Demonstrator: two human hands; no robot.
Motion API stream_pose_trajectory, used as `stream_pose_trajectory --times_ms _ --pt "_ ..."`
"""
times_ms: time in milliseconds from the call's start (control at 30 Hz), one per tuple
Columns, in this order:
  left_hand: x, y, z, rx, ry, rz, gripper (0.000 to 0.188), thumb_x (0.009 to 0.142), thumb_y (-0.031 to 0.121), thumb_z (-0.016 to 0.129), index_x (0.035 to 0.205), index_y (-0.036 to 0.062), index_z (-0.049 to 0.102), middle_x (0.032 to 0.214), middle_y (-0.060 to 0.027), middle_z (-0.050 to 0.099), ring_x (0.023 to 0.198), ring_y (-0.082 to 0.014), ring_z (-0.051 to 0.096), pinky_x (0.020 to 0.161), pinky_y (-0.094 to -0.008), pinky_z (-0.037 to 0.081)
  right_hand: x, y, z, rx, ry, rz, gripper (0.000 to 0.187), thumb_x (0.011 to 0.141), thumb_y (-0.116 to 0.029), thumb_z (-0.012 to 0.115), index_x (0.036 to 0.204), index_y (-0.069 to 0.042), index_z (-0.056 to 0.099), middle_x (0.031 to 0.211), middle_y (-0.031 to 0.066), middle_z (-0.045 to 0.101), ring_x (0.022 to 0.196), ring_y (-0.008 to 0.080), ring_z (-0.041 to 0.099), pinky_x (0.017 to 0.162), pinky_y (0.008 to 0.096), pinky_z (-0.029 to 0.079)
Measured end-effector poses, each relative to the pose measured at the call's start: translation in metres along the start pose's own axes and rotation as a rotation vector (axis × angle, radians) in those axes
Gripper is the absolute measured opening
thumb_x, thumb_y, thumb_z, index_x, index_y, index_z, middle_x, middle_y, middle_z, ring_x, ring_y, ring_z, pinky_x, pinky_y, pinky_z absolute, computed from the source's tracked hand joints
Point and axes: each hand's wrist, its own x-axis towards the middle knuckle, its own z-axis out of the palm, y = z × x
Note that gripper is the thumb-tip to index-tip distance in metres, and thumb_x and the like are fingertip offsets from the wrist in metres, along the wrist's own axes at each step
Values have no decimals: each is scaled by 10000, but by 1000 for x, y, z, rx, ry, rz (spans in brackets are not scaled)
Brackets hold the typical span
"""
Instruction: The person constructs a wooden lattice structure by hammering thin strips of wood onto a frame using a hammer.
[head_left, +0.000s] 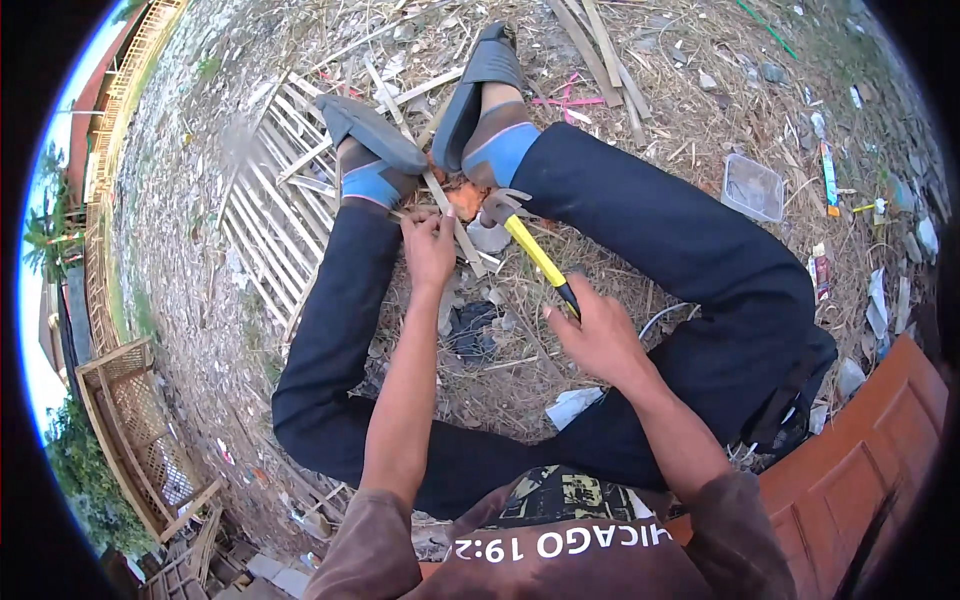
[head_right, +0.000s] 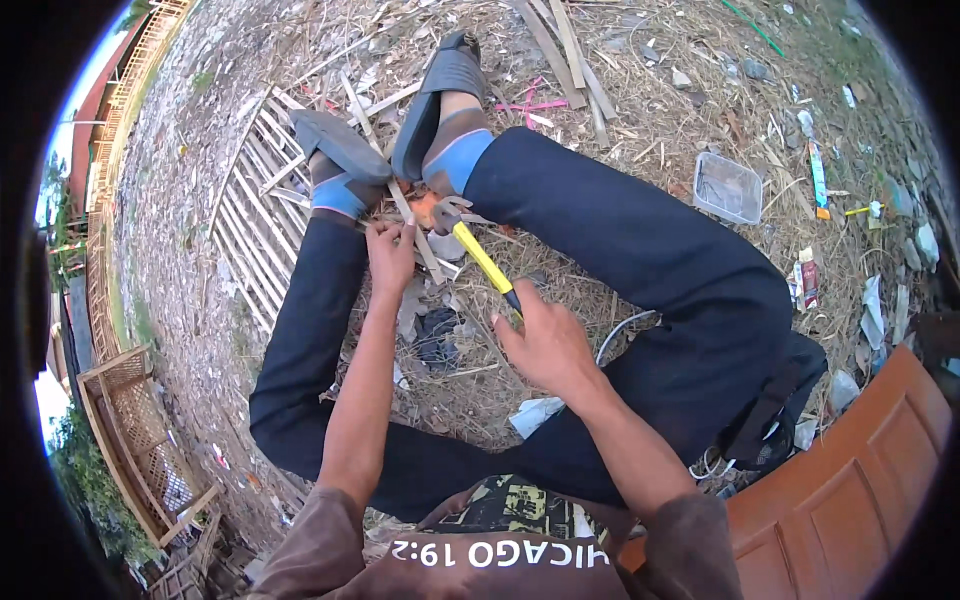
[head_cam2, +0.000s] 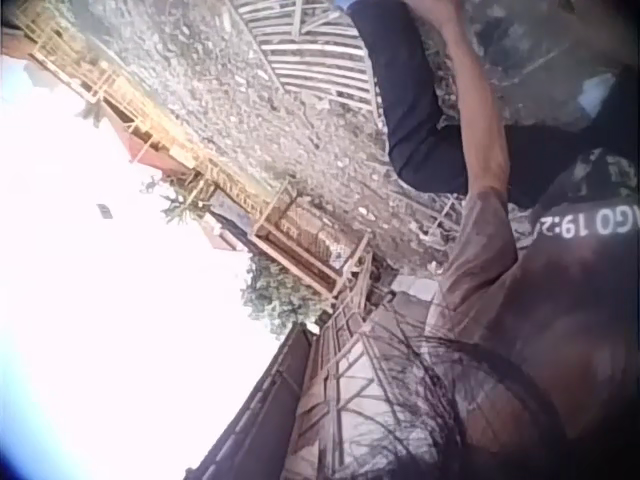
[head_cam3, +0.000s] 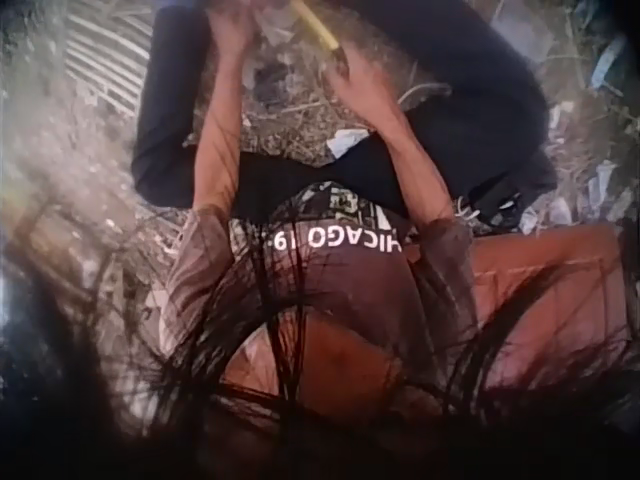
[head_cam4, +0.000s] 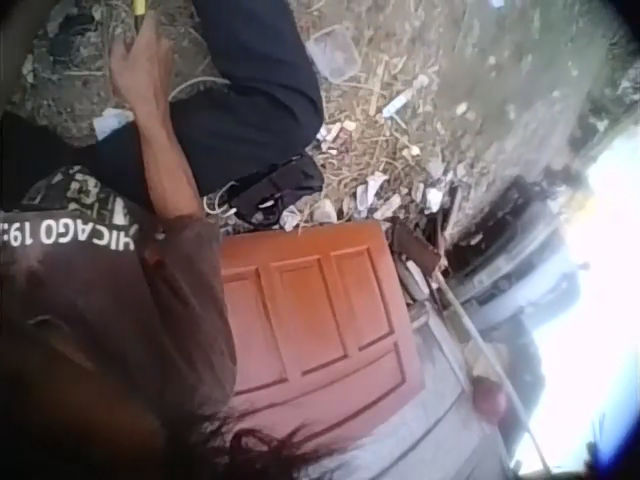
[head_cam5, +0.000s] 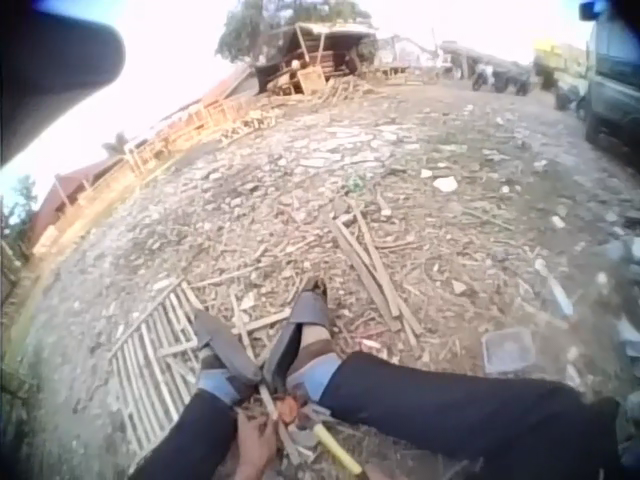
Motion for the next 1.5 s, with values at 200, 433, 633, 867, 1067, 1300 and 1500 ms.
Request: stream_pose_trajectory --times_ms 200,433,633,867,1067,1300,1500 --pt "-4 -15 3 -9 100 -114 411 927 358 649 928 -45 730 1168 -155 511 1058 -315 531 929 -378 427 17 18 37 -33 61 -69 324 890 -194 644 1094 2 487 688 233 637 676 457 642 651 552 489" --pt "-5 8 12 -31 93 -216 466 915 444 634 961 -7 743 1272 -110 504 1161 -337 469 1017 -444 348 56 9 63 -88 67 -118 419 849 -183 721 1126 -2 466 948 259 648 862 453 654 726 536 511" --pt "-5 4 15 -28 96 -247 377 893 359 641 893 -7 733 1285 -113 514 1168 -342 467 1026 -447 341 80 13 103 -63 258 -265 460 812 -220 762 1137 -29 498 1057 191 589 884 443 629 740 537 502" --pt "-7 1 19 -113 131 -206 257 863 290 663 862 45 741 1216 -129 548 1129 -323 513 986 -440 365 83 10 101 0 224 -200 348 819 -154 730 1096 -53 543 948 174 632 879 422 630 729 509 496" --pt "-3 2 25 -115 112 -168 275 855 304 688 865 36 747 1218 -112 549 1122 -316 526 984 -424 370 86 11 98 107 297 -202 283 806 -114 716 1045 -38 584 929 195 654 880 418 637 738 499 495" --pt "-2 -7 23 -78 125 -195 290 854 314 695 867 29 747 1209 -107 557 1121 -301 539 986 -419 372 85 7 102 127 307 -197 272 801 -116 707 1047 -57 608 903 188 658 853 417 643 720 493 502" --pt "-3 -12 28 -148 141 -147 285 846 301 704 843 18 738 1181 -107 565 1092 -297 555 965 -424 389 86 9 103 133 322 -189 322 775 -116 752 1053 -24 619 870 197 661 839 399 657 733 456 498"
